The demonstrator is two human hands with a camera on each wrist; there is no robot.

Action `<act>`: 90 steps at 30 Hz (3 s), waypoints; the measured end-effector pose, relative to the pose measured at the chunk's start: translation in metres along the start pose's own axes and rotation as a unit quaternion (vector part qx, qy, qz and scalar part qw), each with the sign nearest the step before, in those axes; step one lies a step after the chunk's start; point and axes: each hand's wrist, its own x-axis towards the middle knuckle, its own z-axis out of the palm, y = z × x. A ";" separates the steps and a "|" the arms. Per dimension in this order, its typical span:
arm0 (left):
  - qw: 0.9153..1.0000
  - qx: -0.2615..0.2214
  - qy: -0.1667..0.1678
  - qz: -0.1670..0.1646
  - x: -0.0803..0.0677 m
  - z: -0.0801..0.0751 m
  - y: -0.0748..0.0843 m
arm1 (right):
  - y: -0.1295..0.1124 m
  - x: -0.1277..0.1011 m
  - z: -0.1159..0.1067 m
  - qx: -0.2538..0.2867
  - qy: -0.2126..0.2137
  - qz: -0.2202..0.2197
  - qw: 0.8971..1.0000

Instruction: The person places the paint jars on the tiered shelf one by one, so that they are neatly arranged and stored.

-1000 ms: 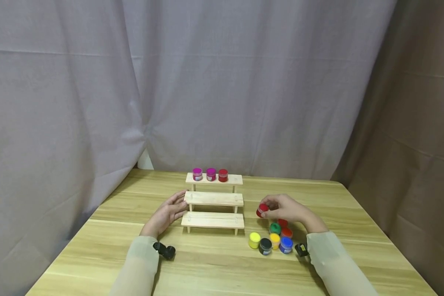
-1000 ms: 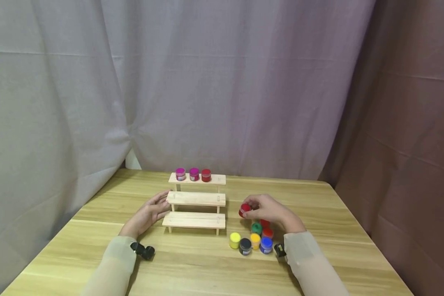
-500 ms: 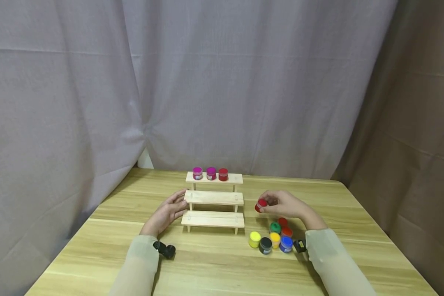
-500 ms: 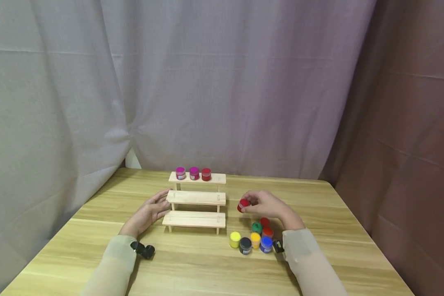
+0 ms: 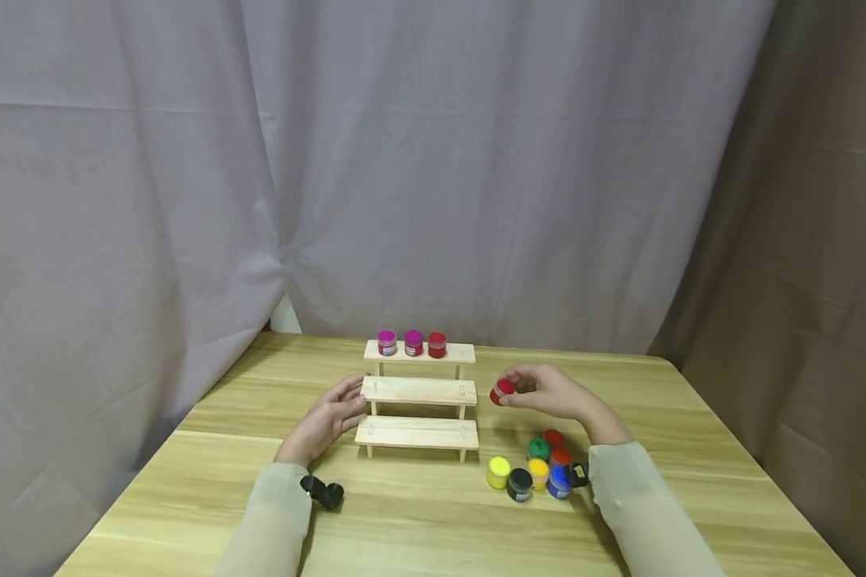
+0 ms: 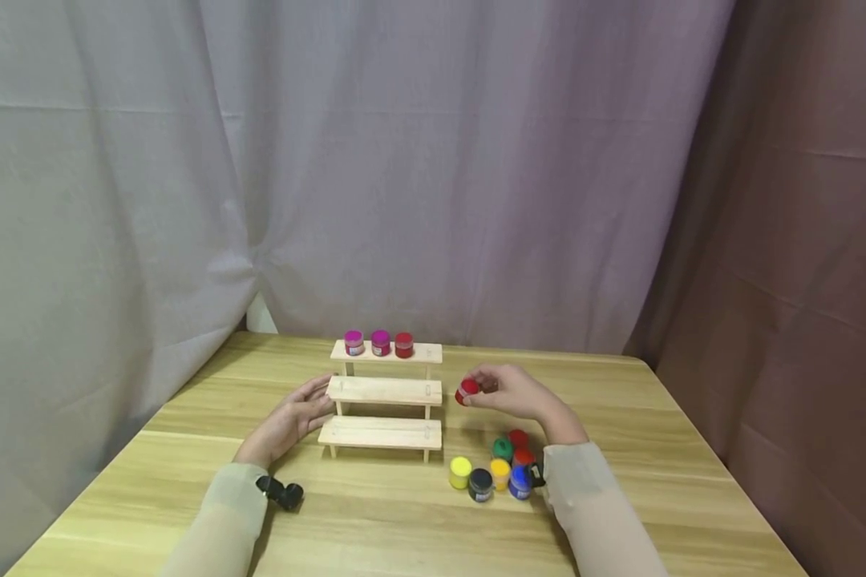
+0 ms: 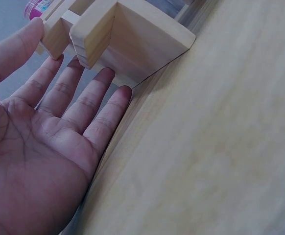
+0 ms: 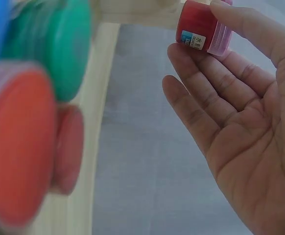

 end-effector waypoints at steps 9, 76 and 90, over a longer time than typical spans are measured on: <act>1.000 -0.005 -0.002 0.007 -0.001 0.000 -0.001 | -0.015 0.013 -0.002 0.016 0.034 0.007 0.999; 1.000 -0.001 0.000 0.006 0.000 0.000 0.000 | -0.036 0.081 0.035 0.042 0.174 0.010 0.984; 1.000 -0.002 0.002 0.001 0.000 0.003 0.000 | -0.036 0.077 0.034 0.046 0.164 0.017 0.985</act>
